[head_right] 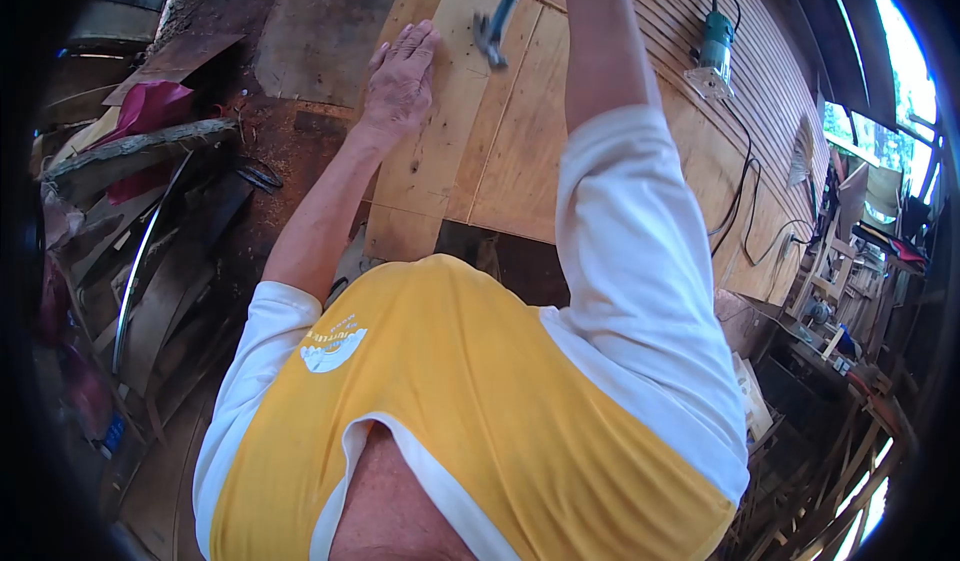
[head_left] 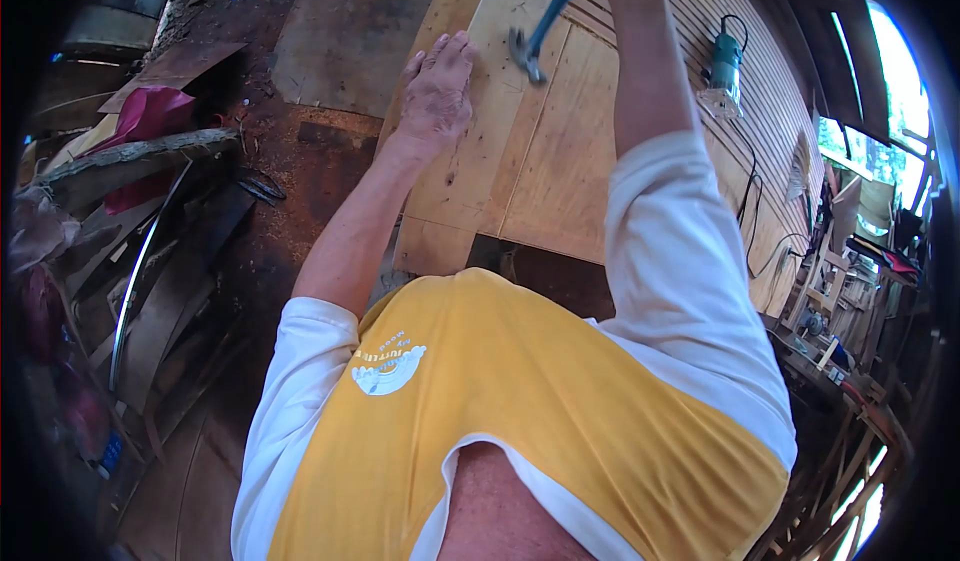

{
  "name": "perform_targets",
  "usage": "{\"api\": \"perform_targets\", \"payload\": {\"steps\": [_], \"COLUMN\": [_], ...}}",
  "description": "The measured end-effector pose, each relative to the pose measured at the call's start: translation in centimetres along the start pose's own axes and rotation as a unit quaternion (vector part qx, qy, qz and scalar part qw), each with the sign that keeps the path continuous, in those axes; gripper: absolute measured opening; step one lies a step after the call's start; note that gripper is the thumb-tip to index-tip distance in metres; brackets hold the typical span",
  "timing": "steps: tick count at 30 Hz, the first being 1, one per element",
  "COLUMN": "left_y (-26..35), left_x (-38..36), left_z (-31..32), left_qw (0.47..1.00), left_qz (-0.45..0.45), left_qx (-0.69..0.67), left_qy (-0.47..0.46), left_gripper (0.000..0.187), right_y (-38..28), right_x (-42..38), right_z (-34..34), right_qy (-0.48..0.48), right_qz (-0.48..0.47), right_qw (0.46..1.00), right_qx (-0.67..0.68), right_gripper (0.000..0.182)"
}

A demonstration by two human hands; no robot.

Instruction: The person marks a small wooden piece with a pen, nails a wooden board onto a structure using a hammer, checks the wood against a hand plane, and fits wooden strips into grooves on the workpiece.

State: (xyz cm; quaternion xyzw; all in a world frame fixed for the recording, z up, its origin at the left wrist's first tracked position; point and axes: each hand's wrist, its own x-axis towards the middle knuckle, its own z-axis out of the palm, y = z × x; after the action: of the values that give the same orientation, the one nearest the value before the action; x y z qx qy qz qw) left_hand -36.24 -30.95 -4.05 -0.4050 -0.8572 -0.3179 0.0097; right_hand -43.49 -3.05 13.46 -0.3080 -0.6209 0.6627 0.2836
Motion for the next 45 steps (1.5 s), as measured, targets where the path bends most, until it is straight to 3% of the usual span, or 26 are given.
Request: {"api": "perform_targets", "payload": {"steps": [4,7,11,22,27,30,35,37,39,41,45], "left_y": [-0.3,0.0,-0.2,-0.1,-0.1,-0.1,0.4,0.5,0.4,0.4,0.5], "left_x": [-0.2,0.2,0.2,0.3,0.2,0.2,0.3,0.2,0.1,0.3,0.2], "left_z": [-0.6,-0.3,-0.3,-0.2,-0.2,-0.5,-1.3,-1.2,-0.9,-1.0,-1.3], "left_qw": [0.999,0.999,0.998,0.998,0.998,0.999,0.999,0.999,0.999,0.999,0.998], "left_qz": [0.030,0.024,0.029,0.018,0.013,0.024,0.013,0.011,0.009,0.011,0.013], "left_qx": [0.024,0.036,0.050,0.058,0.057,0.044,0.043,0.042,0.034,0.038,0.052], "left_qy": [0.015,0.016,0.010,0.009,0.014,0.019,0.023,0.024,0.029,0.028,0.019], "left_gripper": [0.042,0.042,0.042,0.042,0.041,0.056,0.057,0.057,0.057,0.056,0.054], "right_y": [2.0,1.7,0.3,0.3,0.4,0.2,-0.3,-2.2,-2.4,-1.2,-1.4], "right_x": [-7.2,-9.7,-9.6,-11.5,-12.2,-13.0,-14.6,-16.0,-16.4,-16.6,-17.7], "right_z": [0.0,2.6,5.6,4.7,4.8,4.8,5.3,4.9,4.8,4.8,4.8], "right_qy": [-0.082,-0.108,-0.058,-0.091,-0.063,-0.051,-0.006,-0.045,-0.054,-0.030,-0.019], "right_qz": [0.068,0.030,0.029,-0.163,-0.174,-0.169,-0.184,-0.029,-0.034,-0.197,-0.198], "right_qw": [0.993,0.993,0.997,0.982,0.983,0.984,0.982,0.992,0.992,0.978,0.979], "right_qx": [0.043,0.024,-0.042,0.022,0.017,-0.003,-0.038,0.119,0.110,-0.066,-0.050], "right_gripper": [0.023,0.026,0.028,0.031,0.030,0.028,0.025,0.026,0.027,0.028,0.029]}}
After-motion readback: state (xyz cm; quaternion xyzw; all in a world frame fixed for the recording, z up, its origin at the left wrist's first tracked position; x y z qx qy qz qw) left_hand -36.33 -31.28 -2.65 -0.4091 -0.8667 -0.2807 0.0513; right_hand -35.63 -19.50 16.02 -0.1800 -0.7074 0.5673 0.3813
